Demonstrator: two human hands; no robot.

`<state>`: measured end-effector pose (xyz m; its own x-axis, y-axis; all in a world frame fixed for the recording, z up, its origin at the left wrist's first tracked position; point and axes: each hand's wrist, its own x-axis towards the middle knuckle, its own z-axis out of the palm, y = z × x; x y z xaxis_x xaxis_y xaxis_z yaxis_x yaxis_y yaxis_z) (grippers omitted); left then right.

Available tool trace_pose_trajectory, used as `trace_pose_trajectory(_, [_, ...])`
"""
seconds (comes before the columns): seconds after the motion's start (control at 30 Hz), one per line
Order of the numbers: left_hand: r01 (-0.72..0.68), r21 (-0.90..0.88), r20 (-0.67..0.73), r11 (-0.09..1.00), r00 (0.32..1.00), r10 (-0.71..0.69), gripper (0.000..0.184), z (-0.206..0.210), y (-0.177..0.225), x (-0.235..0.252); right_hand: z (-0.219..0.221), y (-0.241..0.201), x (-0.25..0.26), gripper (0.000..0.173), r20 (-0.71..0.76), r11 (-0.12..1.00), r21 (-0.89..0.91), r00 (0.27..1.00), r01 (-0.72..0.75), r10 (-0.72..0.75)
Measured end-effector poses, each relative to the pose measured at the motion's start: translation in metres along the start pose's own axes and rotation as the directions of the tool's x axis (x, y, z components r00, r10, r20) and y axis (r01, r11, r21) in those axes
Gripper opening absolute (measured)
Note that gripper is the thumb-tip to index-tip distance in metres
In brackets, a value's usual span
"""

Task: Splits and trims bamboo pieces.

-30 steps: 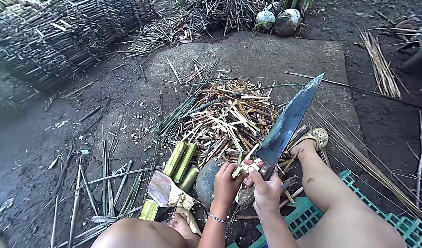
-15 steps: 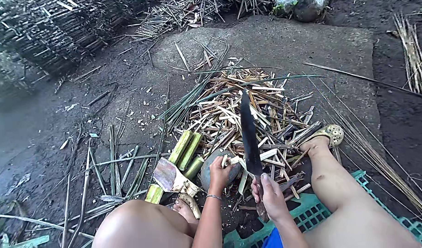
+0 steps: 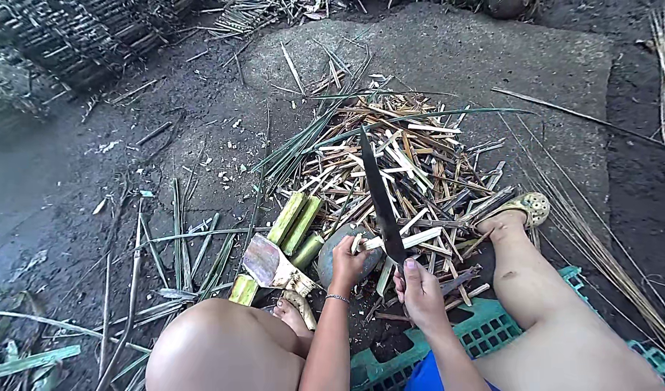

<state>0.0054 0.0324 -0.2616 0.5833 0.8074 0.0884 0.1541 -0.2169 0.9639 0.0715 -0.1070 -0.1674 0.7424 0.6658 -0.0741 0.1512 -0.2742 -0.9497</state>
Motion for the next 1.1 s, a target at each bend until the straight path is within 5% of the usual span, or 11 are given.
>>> trace_pose_trajectory(0.13, [0.025,0.008,0.010,1.000,1.000,-0.025,0.023,-0.001,0.001,0.000,-0.001,-0.005,0.000,0.044,-0.018,0.997,0.021,0.997,0.069,-0.069])
trace_pose_trajectory(0.67, [0.009,-0.034,0.021,0.999,1.000,-0.008,0.021,-0.003,-0.002,-0.001,-0.004,-0.012,-0.006,0.045,0.055,0.995,-0.055,0.995,-0.085,0.088])
trace_pose_trajectory(0.83, [0.033,-0.015,0.038,0.999,0.999,-0.032,0.022,-0.003,0.001,0.000,-0.010,-0.022,-0.001,0.042,-0.003,0.999,-0.026,1.000,0.025,-0.025])
trace_pose_trajectory(1.1, [0.021,-0.008,0.037,1.000,0.999,-0.021,0.022,-0.004,-0.002,-0.002,-0.003,0.001,0.003,0.050,0.078,0.980,-0.181,0.993,-0.076,0.091])
